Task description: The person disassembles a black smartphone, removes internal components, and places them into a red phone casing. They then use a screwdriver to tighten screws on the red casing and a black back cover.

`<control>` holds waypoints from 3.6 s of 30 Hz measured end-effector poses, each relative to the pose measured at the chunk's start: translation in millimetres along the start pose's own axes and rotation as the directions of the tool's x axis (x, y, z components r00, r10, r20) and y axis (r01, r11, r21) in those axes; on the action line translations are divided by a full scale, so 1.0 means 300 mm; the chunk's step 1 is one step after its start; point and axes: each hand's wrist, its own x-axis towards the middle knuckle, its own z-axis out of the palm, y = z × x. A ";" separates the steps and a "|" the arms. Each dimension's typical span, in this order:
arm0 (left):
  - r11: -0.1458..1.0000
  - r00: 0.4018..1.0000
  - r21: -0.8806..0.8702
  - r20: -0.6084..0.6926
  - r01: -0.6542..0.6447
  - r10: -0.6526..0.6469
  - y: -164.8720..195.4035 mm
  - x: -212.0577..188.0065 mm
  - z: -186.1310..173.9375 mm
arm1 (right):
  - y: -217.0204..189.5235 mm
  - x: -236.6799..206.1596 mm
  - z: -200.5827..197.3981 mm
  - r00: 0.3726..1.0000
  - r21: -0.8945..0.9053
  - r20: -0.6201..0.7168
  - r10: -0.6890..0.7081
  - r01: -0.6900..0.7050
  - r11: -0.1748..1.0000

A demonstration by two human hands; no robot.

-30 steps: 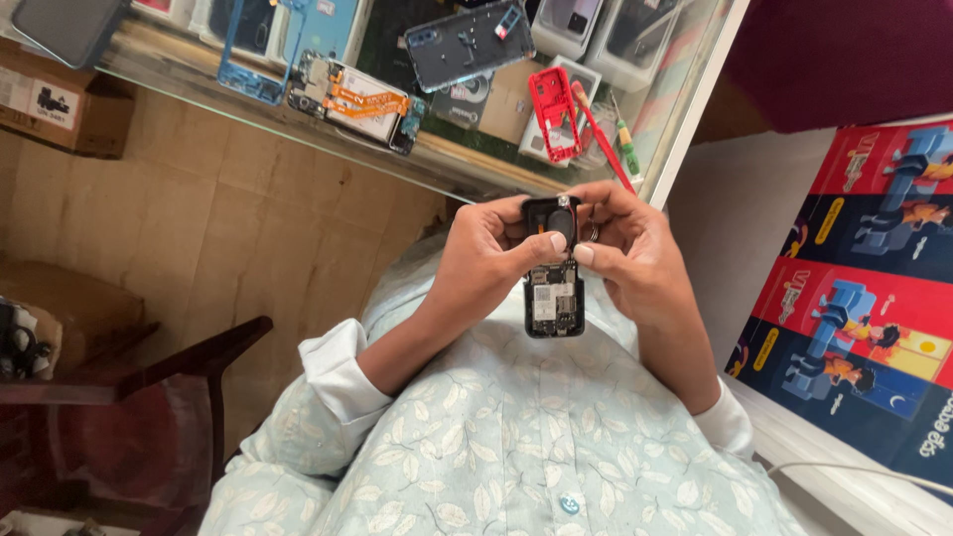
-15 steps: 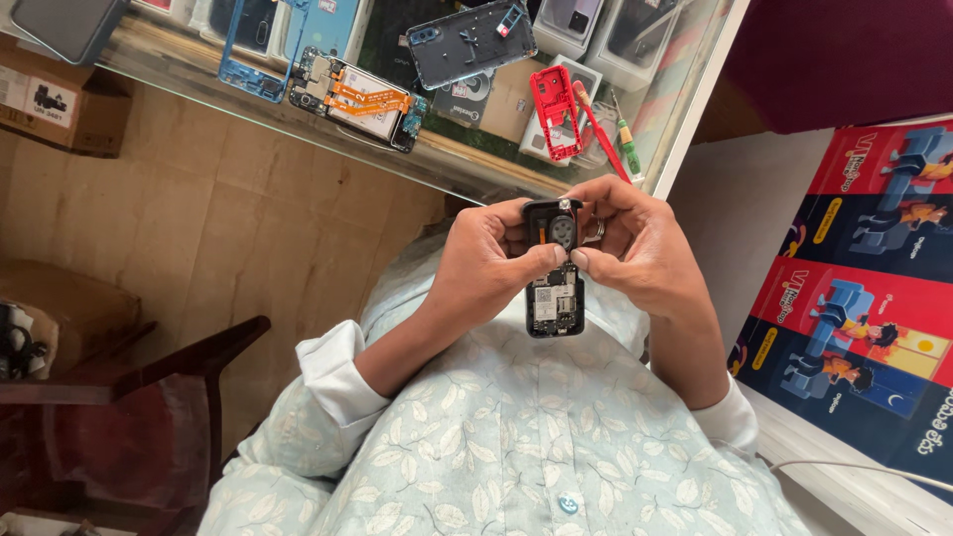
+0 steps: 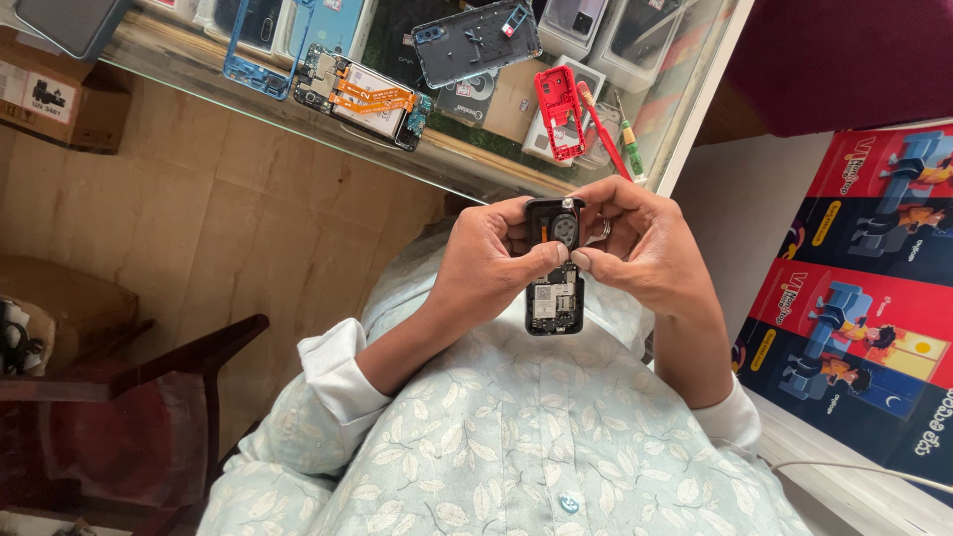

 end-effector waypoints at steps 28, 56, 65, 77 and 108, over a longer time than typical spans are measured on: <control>1.000 1.000 0.006 -0.006 0.012 -0.012 0.008 -0.004 0.007 | -0.011 -0.018 0.028 0.998 -0.076 -0.035 -0.051 0.048 0.996; 0.999 1.000 0.053 0.020 -0.008 0.007 0.011 -0.006 0.025 | -0.010 -0.043 0.034 0.996 -0.089 -0.068 -0.062 0.056 0.994; 0.997 1.000 0.082 -0.003 -0.011 0.012 0.025 -0.009 0.030 | 0.031 -0.034 0.004 0.996 -0.065 -0.076 -0.042 0.037 0.997; 0.982 0.998 0.190 -0.052 -0.009 0.019 0.031 -0.014 0.028 | 0.043 -0.010 0.000 0.999 -0.046 -0.049 0.000 -0.003 0.999; 0.984 0.997 0.175 -0.072 -0.013 0.026 0.018 -0.007 0.011 | 0.022 0.013 0.020 0.999 -0.050 -0.017 0.048 -0.049 0.998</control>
